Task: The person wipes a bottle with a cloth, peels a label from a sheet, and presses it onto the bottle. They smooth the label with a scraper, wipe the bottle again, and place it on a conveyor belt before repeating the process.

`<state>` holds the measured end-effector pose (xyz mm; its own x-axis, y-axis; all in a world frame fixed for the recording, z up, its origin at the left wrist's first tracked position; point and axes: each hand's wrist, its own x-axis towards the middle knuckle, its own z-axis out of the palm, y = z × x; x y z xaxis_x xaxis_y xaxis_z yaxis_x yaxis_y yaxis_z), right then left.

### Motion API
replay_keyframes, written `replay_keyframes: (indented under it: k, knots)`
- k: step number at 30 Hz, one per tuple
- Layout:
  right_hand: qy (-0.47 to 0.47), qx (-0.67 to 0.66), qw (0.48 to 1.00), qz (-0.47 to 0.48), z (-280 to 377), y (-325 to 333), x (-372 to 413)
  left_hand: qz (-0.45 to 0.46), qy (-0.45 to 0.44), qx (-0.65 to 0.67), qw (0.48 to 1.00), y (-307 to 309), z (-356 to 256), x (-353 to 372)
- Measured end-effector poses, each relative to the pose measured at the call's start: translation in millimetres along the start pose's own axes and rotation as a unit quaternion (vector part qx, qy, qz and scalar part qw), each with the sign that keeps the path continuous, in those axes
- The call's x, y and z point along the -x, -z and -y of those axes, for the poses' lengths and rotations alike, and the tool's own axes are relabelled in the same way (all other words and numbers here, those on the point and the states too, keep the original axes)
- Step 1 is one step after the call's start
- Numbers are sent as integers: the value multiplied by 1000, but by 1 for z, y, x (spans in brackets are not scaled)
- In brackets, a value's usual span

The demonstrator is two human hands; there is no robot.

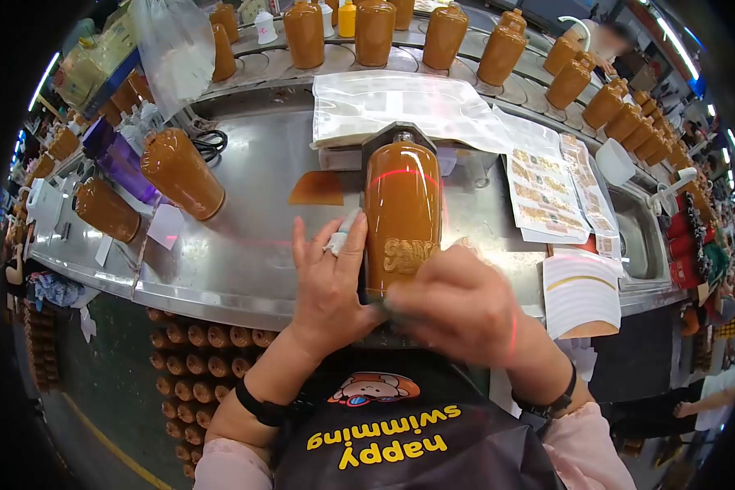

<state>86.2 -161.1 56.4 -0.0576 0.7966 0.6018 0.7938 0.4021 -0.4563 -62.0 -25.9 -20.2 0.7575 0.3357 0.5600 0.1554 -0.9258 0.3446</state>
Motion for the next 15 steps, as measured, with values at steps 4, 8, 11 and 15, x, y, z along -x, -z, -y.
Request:
replay_keyframes:
  k: [4,8,11,15]
  knots:
    - [-11,-37,997,66,-1,8,-1,-15,6,1,1000,1,-2,-3]
    - [-145,-49,987,-41,-5,9,15,-20,14,53,998,1,-8,-3]
    - [-282,-125,943,-124,-16,5,31,-34,-64,66,995,11,-16,-4]
    - [-350,-213,897,-168,-24,-5,40,-28,-134,-65,988,1,-9,8]
